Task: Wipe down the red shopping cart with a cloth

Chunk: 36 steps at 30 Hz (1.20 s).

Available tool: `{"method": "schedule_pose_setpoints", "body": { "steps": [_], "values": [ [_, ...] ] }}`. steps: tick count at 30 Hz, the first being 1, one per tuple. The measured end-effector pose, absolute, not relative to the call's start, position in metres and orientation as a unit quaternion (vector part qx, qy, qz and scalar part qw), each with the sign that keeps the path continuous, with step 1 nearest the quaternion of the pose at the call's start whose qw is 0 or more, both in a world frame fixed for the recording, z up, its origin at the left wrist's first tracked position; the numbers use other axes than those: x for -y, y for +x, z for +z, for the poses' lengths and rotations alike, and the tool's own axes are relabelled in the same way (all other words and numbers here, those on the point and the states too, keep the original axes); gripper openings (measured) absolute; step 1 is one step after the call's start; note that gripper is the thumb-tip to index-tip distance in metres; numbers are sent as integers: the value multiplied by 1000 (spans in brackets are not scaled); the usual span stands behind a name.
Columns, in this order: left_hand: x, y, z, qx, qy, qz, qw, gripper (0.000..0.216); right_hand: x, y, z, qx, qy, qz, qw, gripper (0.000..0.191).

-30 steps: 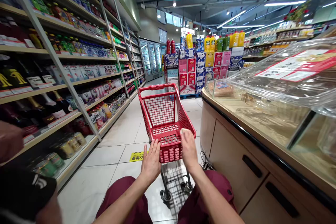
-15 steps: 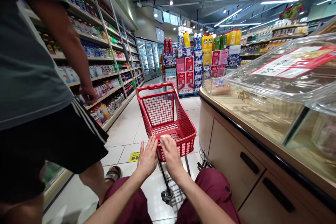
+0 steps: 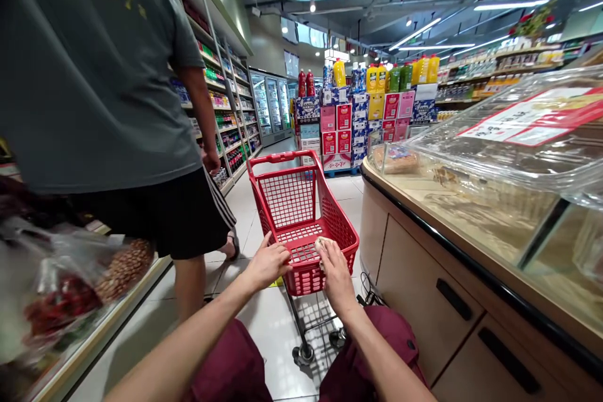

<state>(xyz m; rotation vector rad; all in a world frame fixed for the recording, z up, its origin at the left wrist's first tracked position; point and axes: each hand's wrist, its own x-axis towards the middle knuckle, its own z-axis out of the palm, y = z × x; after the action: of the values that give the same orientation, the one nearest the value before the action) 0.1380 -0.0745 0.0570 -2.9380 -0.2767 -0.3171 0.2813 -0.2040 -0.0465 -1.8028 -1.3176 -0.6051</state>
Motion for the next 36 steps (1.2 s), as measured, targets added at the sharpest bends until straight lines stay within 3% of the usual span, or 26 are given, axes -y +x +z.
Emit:
{"method": "schedule_pose_setpoints", "body": {
  "steps": [10, 24, 29, 36],
  "values": [
    [115, 156, 43, 111, -977, -163, 83, 22, 228, 301, -52, 472, -735, -214, 437, 71],
    [174, 187, 40, 115, -980, -149, 67, 28, 246, 348, -60, 467, -739, -214, 436, 47],
    [126, 165, 52, 152, -969, -188, 56, 37, 238, 378, -49, 481, -753, -167, 416, 51],
    [67, 135, 61, 211, -953, -173, 135, 19, 223, 338, -36, 424, -781, -135, 439, 55]
  ]
}}
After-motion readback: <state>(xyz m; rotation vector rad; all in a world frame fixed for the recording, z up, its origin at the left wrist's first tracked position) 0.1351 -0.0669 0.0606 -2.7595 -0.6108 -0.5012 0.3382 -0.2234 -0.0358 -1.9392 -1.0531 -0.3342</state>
